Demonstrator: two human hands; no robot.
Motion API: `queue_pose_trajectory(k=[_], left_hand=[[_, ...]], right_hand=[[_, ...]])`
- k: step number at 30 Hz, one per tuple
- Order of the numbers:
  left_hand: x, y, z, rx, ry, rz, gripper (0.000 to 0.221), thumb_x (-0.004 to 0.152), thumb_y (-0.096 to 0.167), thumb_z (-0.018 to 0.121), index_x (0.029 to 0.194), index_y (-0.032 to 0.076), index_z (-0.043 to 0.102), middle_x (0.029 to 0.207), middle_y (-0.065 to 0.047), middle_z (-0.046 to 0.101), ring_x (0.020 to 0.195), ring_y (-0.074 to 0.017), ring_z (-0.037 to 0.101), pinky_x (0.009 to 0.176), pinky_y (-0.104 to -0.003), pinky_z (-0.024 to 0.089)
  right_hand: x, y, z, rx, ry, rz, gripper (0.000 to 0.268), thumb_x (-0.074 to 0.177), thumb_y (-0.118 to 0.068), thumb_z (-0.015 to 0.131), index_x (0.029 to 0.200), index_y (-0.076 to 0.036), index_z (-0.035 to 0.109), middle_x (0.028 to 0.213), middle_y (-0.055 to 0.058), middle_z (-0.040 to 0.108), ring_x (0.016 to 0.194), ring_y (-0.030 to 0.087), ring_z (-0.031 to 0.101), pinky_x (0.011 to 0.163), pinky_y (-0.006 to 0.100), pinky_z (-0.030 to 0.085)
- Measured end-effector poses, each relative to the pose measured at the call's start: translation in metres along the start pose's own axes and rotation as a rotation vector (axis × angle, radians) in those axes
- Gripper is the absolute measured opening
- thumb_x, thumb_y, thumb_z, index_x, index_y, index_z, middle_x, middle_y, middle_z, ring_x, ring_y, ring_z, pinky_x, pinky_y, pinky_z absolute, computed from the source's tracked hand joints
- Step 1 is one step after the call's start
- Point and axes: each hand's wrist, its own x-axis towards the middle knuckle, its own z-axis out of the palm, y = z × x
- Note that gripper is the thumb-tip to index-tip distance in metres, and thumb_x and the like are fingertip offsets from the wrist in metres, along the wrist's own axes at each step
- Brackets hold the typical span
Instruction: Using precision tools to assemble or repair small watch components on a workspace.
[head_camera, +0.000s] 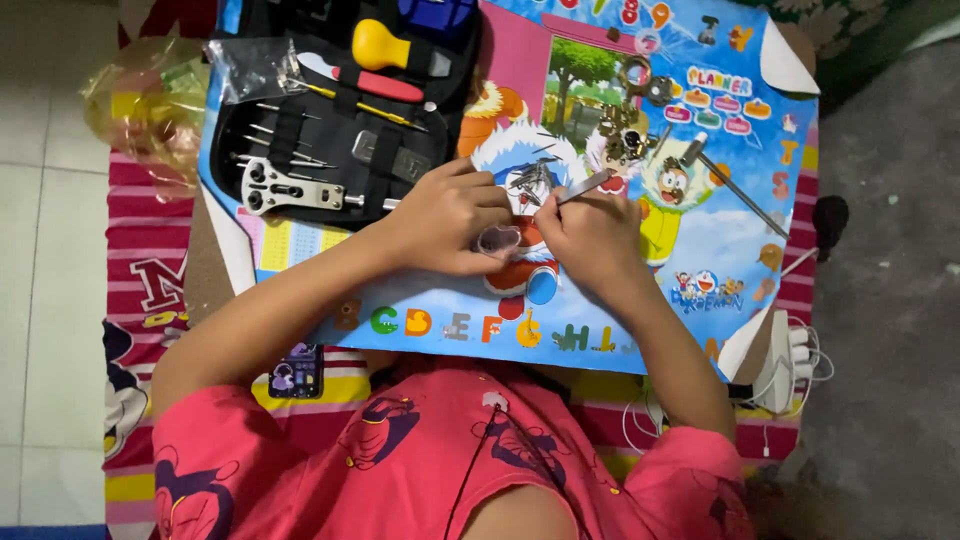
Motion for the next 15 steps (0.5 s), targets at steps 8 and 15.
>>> queue_pose_trajectory(k=[8, 15], left_hand=[[0.002, 0.002, 0.000, -0.011, -0.010, -0.006, 0.041, 0.092, 0.047, 0.064, 0.080, 0.010, 0.076, 0.079, -0.008, 0.071, 0.072, -0.0240, 0.065, 0.072, -0.039, 0.048], [0.003, 0.006, -0.002, -0.017, -0.034, -0.013, 0.043, 0.092, 0.049, 0.063, 0.082, 0.010, 0.078, 0.080, -0.009, 0.072, 0.072, -0.0245, 0.065, 0.072, -0.039, 0.047]], right_hand=[[-0.012, 0.042, 0.026, 0.566, 0.119, -0.116, 0.043, 0.105, -0.024, 0.047, 0.064, -0.015, 0.056, 0.048, 0.005, 0.053, 0.054, 0.030, 0.061, 0.059, 0.038, 0.050], [-0.018, 0.016, 0.018, 0.629, 0.263, -0.387, 0.041, 0.102, -0.028, 0.042, 0.064, -0.019, 0.055, 0.053, 0.000, 0.053, 0.047, 0.026, 0.055, 0.052, 0.035, 0.048]])
